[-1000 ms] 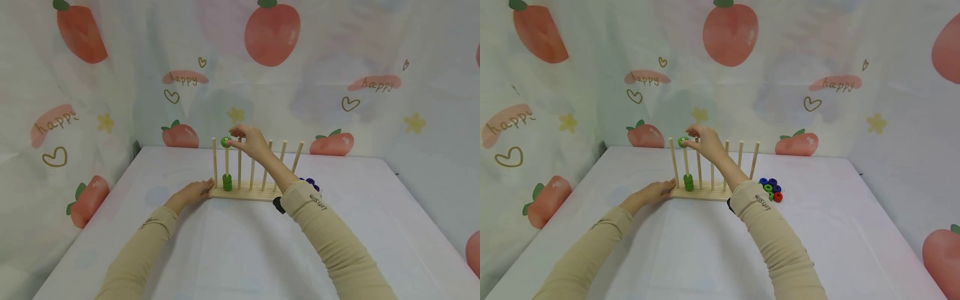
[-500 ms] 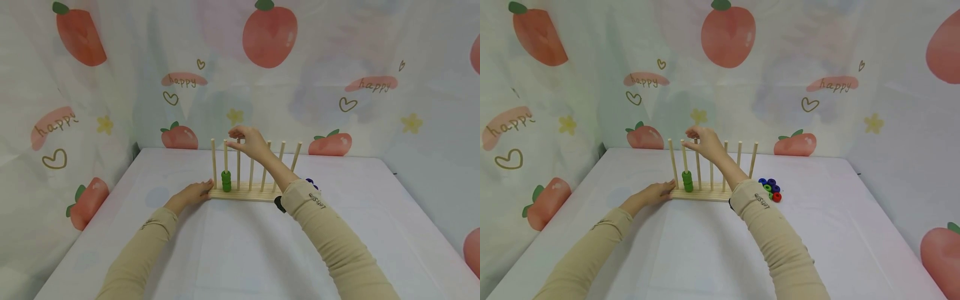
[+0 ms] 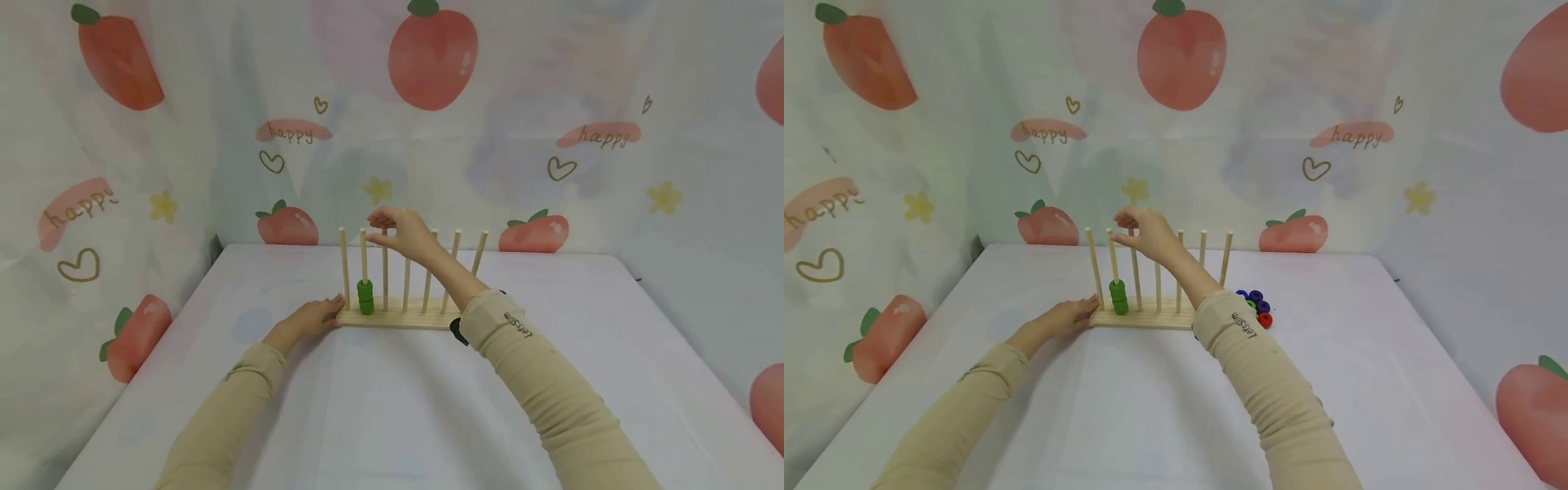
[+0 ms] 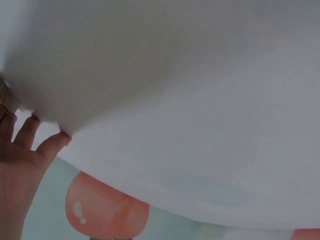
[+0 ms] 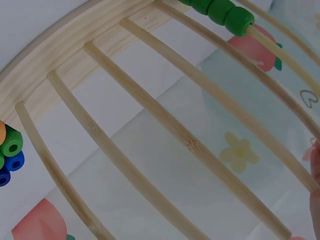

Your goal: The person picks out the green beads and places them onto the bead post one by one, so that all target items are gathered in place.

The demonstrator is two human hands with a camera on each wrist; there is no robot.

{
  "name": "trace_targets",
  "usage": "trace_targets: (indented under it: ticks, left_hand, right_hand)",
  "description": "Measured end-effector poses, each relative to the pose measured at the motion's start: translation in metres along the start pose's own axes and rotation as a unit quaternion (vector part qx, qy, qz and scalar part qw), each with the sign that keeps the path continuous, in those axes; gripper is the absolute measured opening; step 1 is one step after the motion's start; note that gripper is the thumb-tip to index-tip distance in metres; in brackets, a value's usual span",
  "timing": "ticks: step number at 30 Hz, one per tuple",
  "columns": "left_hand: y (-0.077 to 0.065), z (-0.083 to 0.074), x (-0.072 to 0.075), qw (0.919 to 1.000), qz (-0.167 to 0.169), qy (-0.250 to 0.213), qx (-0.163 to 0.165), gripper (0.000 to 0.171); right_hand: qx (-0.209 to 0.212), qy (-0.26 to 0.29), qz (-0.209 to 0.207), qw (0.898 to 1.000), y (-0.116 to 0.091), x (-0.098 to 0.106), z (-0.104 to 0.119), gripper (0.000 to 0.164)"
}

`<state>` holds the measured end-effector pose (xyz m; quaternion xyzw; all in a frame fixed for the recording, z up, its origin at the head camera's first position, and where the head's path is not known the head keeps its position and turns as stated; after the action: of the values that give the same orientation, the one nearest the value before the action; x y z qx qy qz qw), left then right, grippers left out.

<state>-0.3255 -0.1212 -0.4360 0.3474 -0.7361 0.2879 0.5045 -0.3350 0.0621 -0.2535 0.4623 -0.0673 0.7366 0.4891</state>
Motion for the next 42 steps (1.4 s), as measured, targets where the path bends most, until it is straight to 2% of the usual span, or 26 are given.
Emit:
trace_targets:
  ticks: [12,25,35,42]
  left_hand:
    - [0.001,0.0,-0.001,1.0,-0.006,0.0,-0.008,0.059]
    - [0.0,-0.001,0.0,0.9993,0.022,-0.012,0.028,0.057]
    - [0.001,0.0,0.0,0.9998,0.014,-0.005,0.014,0.057]
    - [0.001,-0.001,-0.001,0.9999,0.011,-0.006,0.011,0.057]
  right_hand:
    - [0.012,0.046,0.022,0.999,-0.009,0.006,-0.002,0.035]
    - [0.033,0.059,0.001,0.998,-0.023,0.016,-0.006,0.032]
    - [0.081,0.075,-0.024,0.994,-0.041,0.02,-0.005,0.03]
    - [0.089,0.081,-0.043,0.992,-0.057,0.023,-0.008,0.031]
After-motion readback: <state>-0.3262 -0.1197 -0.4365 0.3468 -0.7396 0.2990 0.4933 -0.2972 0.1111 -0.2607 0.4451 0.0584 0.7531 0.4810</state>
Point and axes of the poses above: each hand's wrist, its own y-axis towards the middle knuckle, its own x-axis out of the back of the hand, z = x × y, the point moved 5 cm from there along y, towards the middle knuckle, and after that the axes turned 1 degree about z, right-handed, at the moved point
